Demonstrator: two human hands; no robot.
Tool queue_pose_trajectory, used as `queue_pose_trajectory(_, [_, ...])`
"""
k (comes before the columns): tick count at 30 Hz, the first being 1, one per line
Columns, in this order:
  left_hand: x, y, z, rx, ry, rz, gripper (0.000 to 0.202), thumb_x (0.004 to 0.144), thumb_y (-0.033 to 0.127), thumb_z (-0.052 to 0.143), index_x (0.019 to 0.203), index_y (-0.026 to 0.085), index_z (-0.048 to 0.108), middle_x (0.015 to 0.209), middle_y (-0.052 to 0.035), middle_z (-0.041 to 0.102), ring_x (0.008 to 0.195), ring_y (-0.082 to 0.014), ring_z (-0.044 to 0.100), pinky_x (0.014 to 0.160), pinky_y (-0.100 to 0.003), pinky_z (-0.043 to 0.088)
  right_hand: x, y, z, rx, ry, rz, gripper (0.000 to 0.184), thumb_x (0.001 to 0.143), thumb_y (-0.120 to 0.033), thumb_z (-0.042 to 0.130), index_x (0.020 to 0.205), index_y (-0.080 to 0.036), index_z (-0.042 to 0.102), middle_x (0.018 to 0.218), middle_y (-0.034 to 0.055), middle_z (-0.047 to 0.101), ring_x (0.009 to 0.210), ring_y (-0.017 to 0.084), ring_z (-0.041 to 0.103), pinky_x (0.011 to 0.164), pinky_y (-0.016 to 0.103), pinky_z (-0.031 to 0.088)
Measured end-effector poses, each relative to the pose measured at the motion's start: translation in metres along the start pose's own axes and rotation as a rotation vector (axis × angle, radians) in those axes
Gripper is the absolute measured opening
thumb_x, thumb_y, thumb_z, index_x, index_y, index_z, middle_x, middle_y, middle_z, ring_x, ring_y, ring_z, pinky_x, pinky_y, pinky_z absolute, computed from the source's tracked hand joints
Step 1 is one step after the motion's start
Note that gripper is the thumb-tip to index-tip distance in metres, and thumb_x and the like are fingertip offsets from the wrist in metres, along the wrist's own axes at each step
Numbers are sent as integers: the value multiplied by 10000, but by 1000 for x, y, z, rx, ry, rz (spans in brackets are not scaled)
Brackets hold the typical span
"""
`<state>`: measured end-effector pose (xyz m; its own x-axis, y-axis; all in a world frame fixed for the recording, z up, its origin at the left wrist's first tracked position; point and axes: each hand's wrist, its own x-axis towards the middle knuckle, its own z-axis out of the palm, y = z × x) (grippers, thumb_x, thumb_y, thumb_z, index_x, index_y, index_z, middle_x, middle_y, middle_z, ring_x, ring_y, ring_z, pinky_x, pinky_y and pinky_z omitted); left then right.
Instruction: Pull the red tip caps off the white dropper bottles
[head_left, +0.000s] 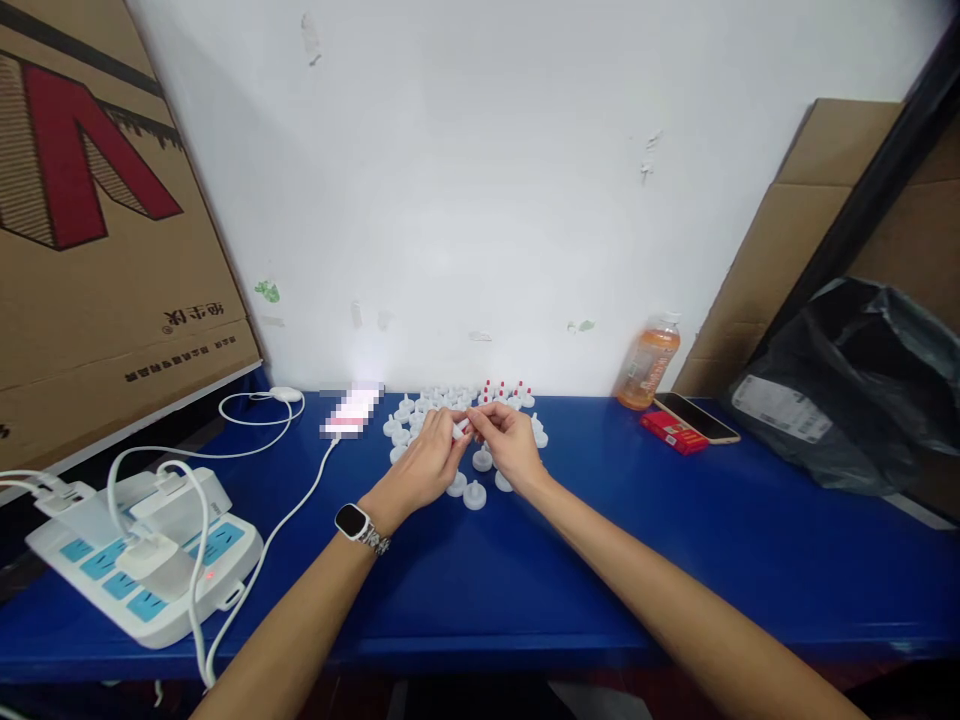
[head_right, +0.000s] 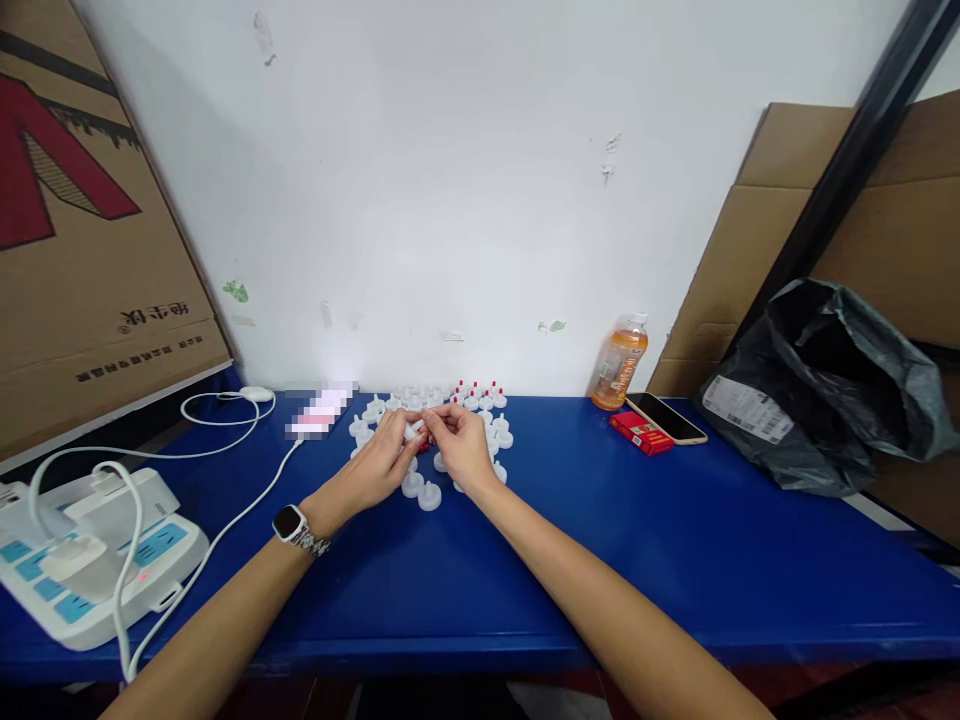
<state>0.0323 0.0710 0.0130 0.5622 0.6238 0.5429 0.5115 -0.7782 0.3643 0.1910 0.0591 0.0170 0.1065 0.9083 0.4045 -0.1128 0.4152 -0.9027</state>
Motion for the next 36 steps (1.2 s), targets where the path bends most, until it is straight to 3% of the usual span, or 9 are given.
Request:
queue_pose_trajectory(11, [1,-4,10,-128,53,-10,309,1024,356,348,1292,206,367,1231,-132,502,1203,-254,513,1041,-487,448,-6,-1,5,-68,21,-89,283,808,-452,691,797,-169,679,706,9,655,660,142,582,647,267,465])
queue_pose_trajectory(16, [2,-8,7,-121,61,-64,459,1013,405,387,1422,227,282,1299,-137,487,1228,-253,509,1059,-479,434,6,-8,-5,-129,-61,-116,274,830,-447,655,813,-174,652,712,10,656,655,142,594,628,258,471])
queue_pose_trajectory(19, [4,-14,-4,-82,106,-105,541,983,436,461,1449,224,287,1233,-117,515,1159,-244,535,998,-447,475,33,-13,-26,-309,-33,-166,215,846,-387,625,813,-175,641,719,21,674,671,148,620,645,258,475])
queue_pose_trajectory(21, [6,-19,-12,-48,128,-112,444,980,433,461,1364,215,417,1170,-102,542,1097,-235,552,953,-433,493,55,-11,-43,-521,-19,-161,166,848,-322,606,816,-168,655,706,22,678,659,146,619,634,252,463])
queue_pose_trajectory(24, [7,-23,-20,-25,140,-113,306,987,418,436,1175,211,563,1097,-89,569,1044,-234,561,909,-428,499,84,-3,-57,-853,-163,-89,111,818,-225,608,791,-157,690,727,31,698,666,140,617,619,234,439])
queue_pose_trajectory(27, [7,-22,-21,-25,116,-101,272,989,395,428,1092,216,606,1080,-79,571,1038,-230,554,894,-413,497,98,7,-56,-1096,-351,-71,125,802,-185,606,829,-163,726,811,46,731,730,150,639,637,224,431])
queue_pose_trajectory(30, [6,-21,-19,-23,84,-105,268,988,389,428,1049,218,625,1083,-77,567,1041,-230,546,896,-410,492,100,12,-47,-1252,-457,-74,140,783,-165,610,822,-173,745,843,59,745,760,170,652,653,233,424])
queue_pose_trajectory(36, [6,-20,-16,-37,68,-100,274,990,401,429,1017,217,631,1087,-76,555,1064,-235,526,939,-424,475,102,16,-44,-1328,-443,-65,170,789,-147,601,874,-180,744,899,74,750,801,191,661,668,249,410])
